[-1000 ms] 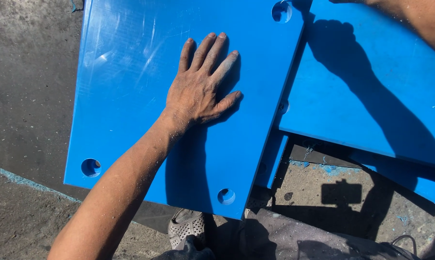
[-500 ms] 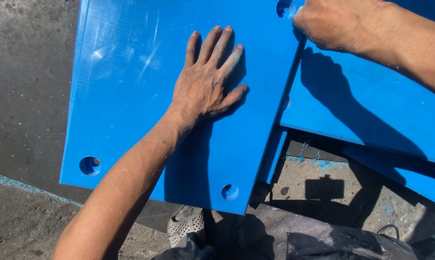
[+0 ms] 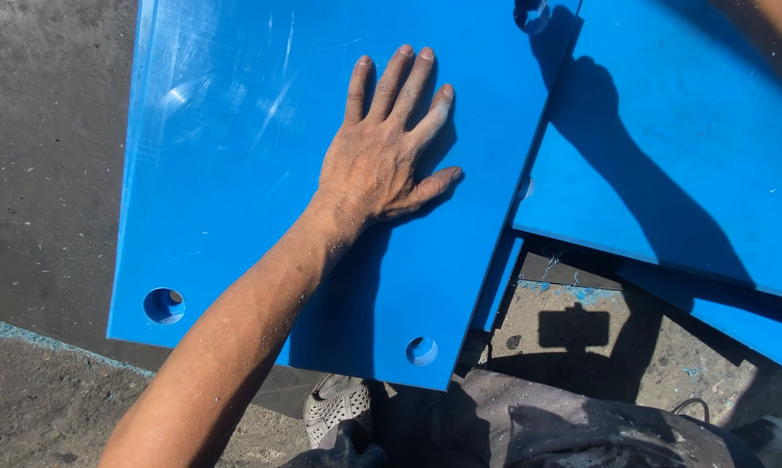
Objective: Smoothing the edges of circular indentations on blue plastic sheets using a handheld rotary tool.
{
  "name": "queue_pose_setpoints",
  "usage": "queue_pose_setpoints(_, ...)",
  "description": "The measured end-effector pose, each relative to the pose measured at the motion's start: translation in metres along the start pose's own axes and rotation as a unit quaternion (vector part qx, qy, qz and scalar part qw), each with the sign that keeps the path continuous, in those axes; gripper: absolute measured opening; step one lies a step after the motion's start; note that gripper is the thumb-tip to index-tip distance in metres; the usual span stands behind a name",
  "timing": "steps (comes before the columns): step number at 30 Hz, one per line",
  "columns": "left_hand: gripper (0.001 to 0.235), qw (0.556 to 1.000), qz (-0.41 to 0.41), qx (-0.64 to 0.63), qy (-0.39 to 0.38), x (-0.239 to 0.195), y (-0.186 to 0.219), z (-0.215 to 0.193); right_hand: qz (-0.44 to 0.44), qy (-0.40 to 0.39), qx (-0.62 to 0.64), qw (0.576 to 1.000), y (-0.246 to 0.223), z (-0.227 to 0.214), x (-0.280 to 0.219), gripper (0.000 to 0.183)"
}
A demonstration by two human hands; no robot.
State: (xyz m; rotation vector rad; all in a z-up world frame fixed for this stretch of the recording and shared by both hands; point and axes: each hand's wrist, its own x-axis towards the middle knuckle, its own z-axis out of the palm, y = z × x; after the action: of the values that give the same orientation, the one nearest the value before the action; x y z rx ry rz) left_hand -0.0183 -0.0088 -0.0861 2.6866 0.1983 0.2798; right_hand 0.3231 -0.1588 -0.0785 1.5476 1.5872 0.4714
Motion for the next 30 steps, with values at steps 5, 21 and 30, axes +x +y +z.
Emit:
queue_pose_setpoints(5,0.088,1.0,0.005,-0.008,-0.007,-0.002,-0.002,-0.002,0.07,0.069,-0.021,0.995,-0.046,0.081,-0.069,0.026)
queue_pose_setpoints(21,0.064,0.998,0.038,-0.005,0.055,-0.024,0.002,-0.01,0.299,0.079,0.845,0.437,0.045,-0.04,-0.056,0.025)
queue_pose_setpoints(30,0.066,0.996,-0.012,-0.09,0.013,-0.168,0.108,-0.036,0.136,0.192,0.437,0.868,0.004,-0.083,-0.02,0.044)
